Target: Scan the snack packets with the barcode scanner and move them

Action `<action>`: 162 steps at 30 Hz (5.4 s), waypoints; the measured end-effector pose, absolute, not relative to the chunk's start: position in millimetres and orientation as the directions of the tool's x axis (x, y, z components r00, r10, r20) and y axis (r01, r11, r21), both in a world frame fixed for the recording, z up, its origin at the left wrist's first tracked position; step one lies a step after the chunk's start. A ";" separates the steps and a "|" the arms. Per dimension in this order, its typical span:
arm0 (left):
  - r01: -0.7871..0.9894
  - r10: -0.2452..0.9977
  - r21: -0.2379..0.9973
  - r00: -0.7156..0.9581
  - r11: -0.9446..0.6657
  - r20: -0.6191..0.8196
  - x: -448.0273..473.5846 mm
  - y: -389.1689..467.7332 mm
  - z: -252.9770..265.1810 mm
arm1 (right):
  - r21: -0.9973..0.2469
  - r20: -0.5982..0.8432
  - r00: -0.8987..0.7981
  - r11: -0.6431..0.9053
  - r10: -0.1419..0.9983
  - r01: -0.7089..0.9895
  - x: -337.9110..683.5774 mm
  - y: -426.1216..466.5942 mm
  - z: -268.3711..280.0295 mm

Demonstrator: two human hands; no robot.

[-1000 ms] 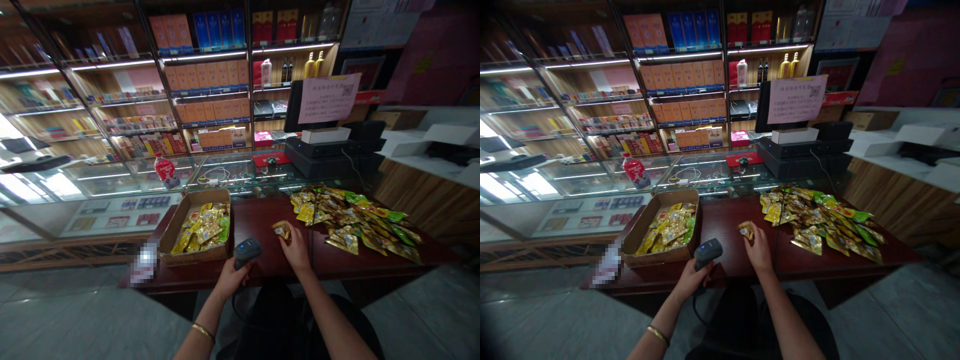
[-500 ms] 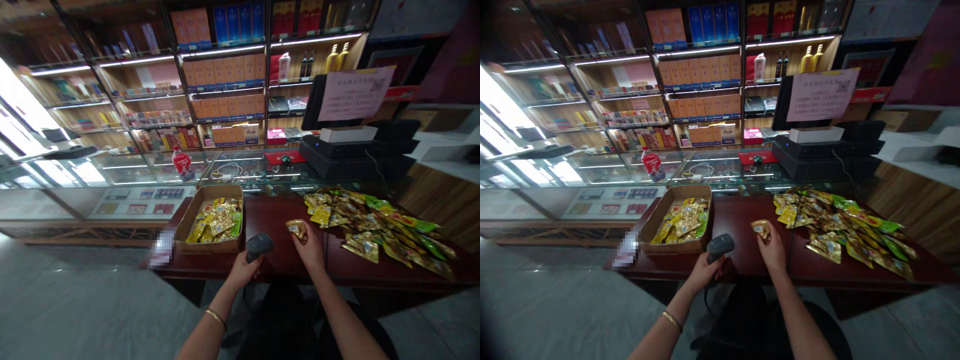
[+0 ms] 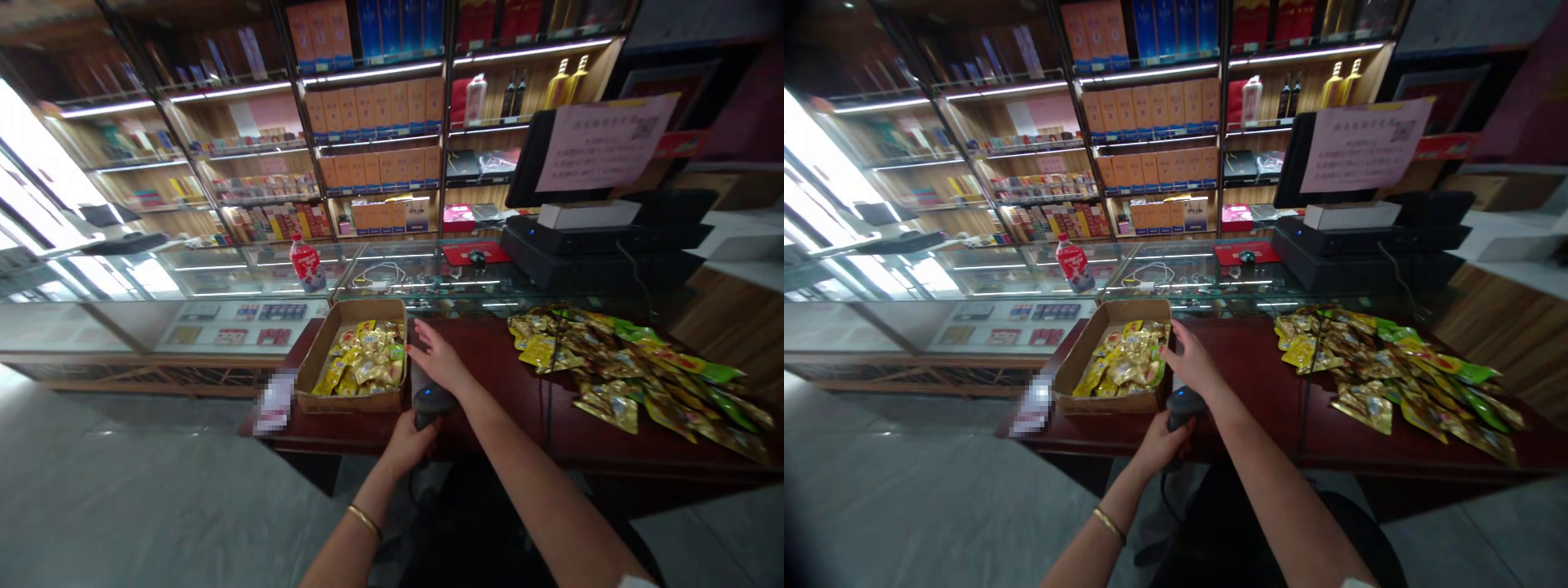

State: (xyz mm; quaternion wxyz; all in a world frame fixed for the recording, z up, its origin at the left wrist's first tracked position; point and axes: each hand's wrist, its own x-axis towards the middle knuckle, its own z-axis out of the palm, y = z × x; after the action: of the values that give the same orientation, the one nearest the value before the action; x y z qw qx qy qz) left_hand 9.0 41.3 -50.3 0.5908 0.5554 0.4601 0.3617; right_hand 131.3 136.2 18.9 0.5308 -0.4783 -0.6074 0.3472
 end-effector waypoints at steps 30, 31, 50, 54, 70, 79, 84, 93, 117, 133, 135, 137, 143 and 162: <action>0.095 0.946 0.991 0.302 0.095 -0.120 7.1 46.2 -54.2 | -0.281 0.305 0.359 -0.276 0.882 0.919 232.5 61.5 -88.4; 0.101 0.947 0.990 0.297 0.094 -0.120 7.0 46.0 -54.0 | -0.316 0.311 0.368 -0.270 0.877 0.910 232.7 60.3 -88.3; 0.082 0.939 0.988 0.312 0.128 -0.147 10.4 44.0 -52.6 | -0.738 0.477 0.455 0.062 0.751 0.672 253.0 68.0 -105.3; 0.074 0.942 0.990 0.307 0.119 -0.136 9.9 43.7 -52.4 | -0.779 0.307 0.459 -0.057 0.834 0.624 250.5 61.8 -99.6; 0.075 0.945 0.994 0.312 0.075 -0.095 6.5 45.3 -55.9 | -0.742 0.258 0.410 -0.092 0.875 0.664 242.8 54.2 -85.8; 0.045 0.948 0.995 0.305 0.086 -0.096 6.4 43.2 -55.5 | -0.744 0.257 0.436 -0.111 0.863 0.659 242.3 56.6 -92.5; 0.038 0.947 0.996 0.308 0.085 -0.093 4.9 41.8 -53.7 | -0.734 0.258 0.423 -0.108 0.869 0.670 244.3 56.6 -94.2; 0.032 0.951 0.997 0.299 0.074 -0.080 5.8 41.1 -50.9 | -0.728 0.237 0.425 -0.129 0.874 0.673 244.4 56.9 -93.5; 0.025 0.955 0.997 0.285 0.076 -0.080 4.8 43.3 -59.4 | -0.726 0.234 0.434 -0.141 0.870 0.673 244.5 55.8 -90.8; 0.065 0.957 0.991 0.257 0.119 -0.132 13.9 46.2 -52.5 | -0.825 0.317 0.486 -0.015 0.815 0.564 254.5 61.8 -97.2; 0.061 0.958 0.990 0.250 0.129 -0.140 14.7 47.1 -53.8 | -0.890 0.270 0.543 -0.010 0.795 0.456 264.9 68.2 -103.7; 0.057 0.956 0.988 0.250 0.142 -0.152 15.1 47.1 -53.8 | -0.955 0.153 0.565 -0.025 0.811 0.295 271.3 76.2 -103.0; 0.061 0.953 0.986 0.253 0.158 -0.168 14.4 44.7 -46.4 | -0.982 0.144 0.386 0.181 0.911 -0.061 215.9 116.3 -36.5; 0.041 0.948 0.986 0.269 0.163 -0.168 10.2 46.0 -58.4 | -0.393 0.350 0.597 -0.465 0.722 0.793 335.6 174.4 -42.3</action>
State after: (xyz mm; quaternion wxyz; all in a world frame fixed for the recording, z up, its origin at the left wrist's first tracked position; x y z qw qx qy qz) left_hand 10.2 46.0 -58.4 0.5994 0.5245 0.4714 0.3786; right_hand 335.6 174.4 -42.3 0.2650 -0.8533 -0.4439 -0.0670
